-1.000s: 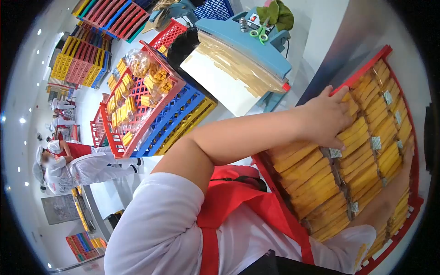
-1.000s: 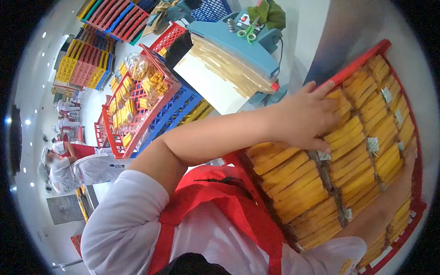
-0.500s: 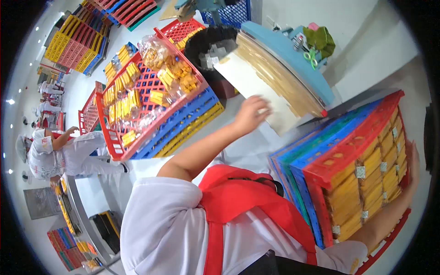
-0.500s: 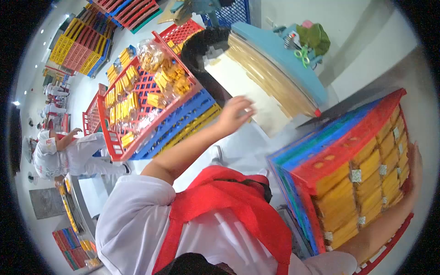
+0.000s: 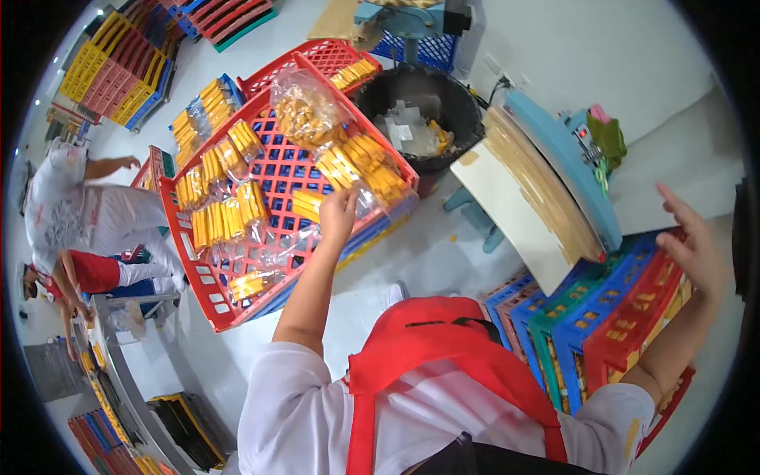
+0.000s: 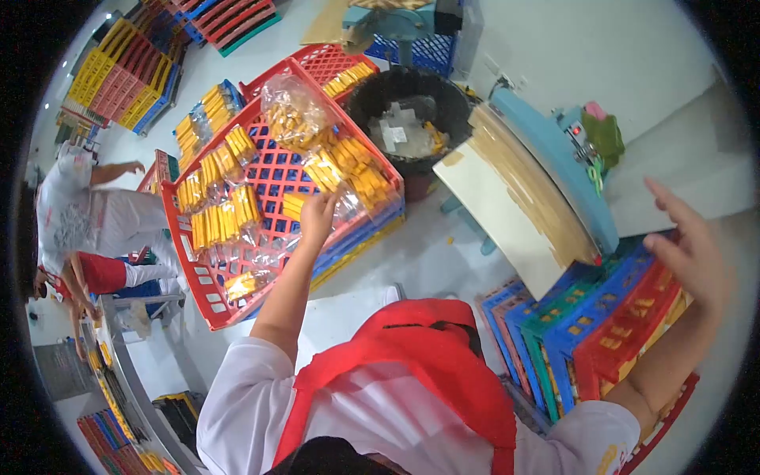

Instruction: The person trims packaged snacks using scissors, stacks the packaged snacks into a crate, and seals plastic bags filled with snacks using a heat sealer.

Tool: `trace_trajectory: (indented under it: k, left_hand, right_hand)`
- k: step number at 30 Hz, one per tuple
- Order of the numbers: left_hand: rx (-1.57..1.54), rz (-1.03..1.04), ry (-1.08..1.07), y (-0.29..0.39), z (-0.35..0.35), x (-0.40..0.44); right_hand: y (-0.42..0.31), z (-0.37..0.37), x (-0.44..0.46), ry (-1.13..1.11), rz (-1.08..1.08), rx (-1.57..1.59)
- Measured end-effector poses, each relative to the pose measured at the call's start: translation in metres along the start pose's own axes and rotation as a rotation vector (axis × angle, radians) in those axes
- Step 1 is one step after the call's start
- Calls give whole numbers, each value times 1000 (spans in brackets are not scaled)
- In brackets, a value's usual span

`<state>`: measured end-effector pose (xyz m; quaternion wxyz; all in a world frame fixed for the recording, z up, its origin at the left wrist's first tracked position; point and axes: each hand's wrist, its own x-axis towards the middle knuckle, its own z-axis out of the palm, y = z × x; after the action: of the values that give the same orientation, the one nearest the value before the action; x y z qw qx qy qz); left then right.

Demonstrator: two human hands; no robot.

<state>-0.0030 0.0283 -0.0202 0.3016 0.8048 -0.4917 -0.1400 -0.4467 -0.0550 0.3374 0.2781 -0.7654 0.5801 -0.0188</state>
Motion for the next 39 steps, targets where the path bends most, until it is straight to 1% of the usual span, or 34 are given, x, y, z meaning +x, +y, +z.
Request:
trace_trajectory:
  k: [1, 2, 4, 6, 8, 10, 11, 13, 14, 16, 18, 20, 21, 22, 23, 24, 25, 26, 27, 28, 30, 31, 33, 34, 35, 37, 38, 39]
  left_hand:
    - [22, 39, 59, -1, 2, 24]
    - [46, 78, 124, -2, 6, 49]
    - [-63, 173, 310, 6, 13, 91]
    - [-6, 310, 358, -5, 24, 136]
    - [202, 162, 144, -8, 29, 171]
    - [453, 196, 176, -6, 30, 187]
    - [481, 188, 200, -6, 25, 197]
    - [696, 131, 38, -3, 29, 213]
    - [687, 132, 41, -6, 32, 221]
    - [803, 16, -66, -22, 32, 231]
    - [843, -16, -80, -40, 30, 238]
    - [675, -55, -151, -49, 21, 244]
    - [522, 40, 180, -59, 22, 246]
    - [383, -11, 264, -69, 20, 252]
    - [245, -65, 354, -66, -3, 256]
    - [-97, -136, 583, -75, -12, 266]
    - [-445, -204, 801, -87, -23, 276]
    - [-496, -284, 879, -99, -39, 283]
    - [-544, -363, 957, -112, -57, 290]
    - [-920, -345, 974, -135, -69, 305]
    - [-1245, -187, 1026, -127, -95, 317]
    - [-1247, -183, 1031, -119, -110, 320]
    - [-1269, -54, 967, -95, -144, 322]
    - [-1239, 25, 917, -78, -163, 322]
    - [-1209, 104, 863, -55, -185, 317]
    - [-1107, 159, 749, 0, -222, 297]
    - [-924, 224, 677, 16, -236, 288]
    - [-754, 298, 589, 27, -247, 281]
  right_hand:
    - [-4, 8, 6, -7, -184, -40]
    - [-13, 12, 11, -3, -206, -45]
    - [-27, 18, 22, -8, -413, -271]
    - [-25, 21, 30, 16, -482, -233]
    - [-10, 18, 46, -3, -503, -300]
    - [8, 20, 62, 13, -449, -204]
    - [16, 26, 74, 21, -482, -186]
    - [26, 33, 90, 36, -266, 54]
    - [27, 34, 96, 40, -265, 45]
    - [24, 39, 111, -97, -145, 35]
    - [32, 56, 121, -80, -133, 31]
    - [45, 73, 126, -18, -39, 203]
    - [42, 80, 126, -15, -22, 197]
    - [38, 87, 128, -20, 35, 195]
    - [34, 93, 131, -24, 84, 194]
    - [34, 100, 135, -17, 81, 192]
    - [36, 109, 138, -58, 107, 302]
    - [40, 118, 141, -105, 134, 413]
    - [48, 128, 147, -164, 16, 537]
    - [38, 131, 153, -162, 8, 540]
    - [10, 132, 165, -227, 9, 453]
    - [2, 134, 169, -225, 4, 451]
    - [-7, 141, 177, -145, -79, 456]
    - [-8, 143, 180, -141, -79, 459]
    - [-9, 144, 182, -131, -111, 463]
    - [-15, 145, 185, -146, -200, 421]
    - [-20, 141, 188, -163, -246, 376]
    - [-27, 141, 188, -162, -240, 399]
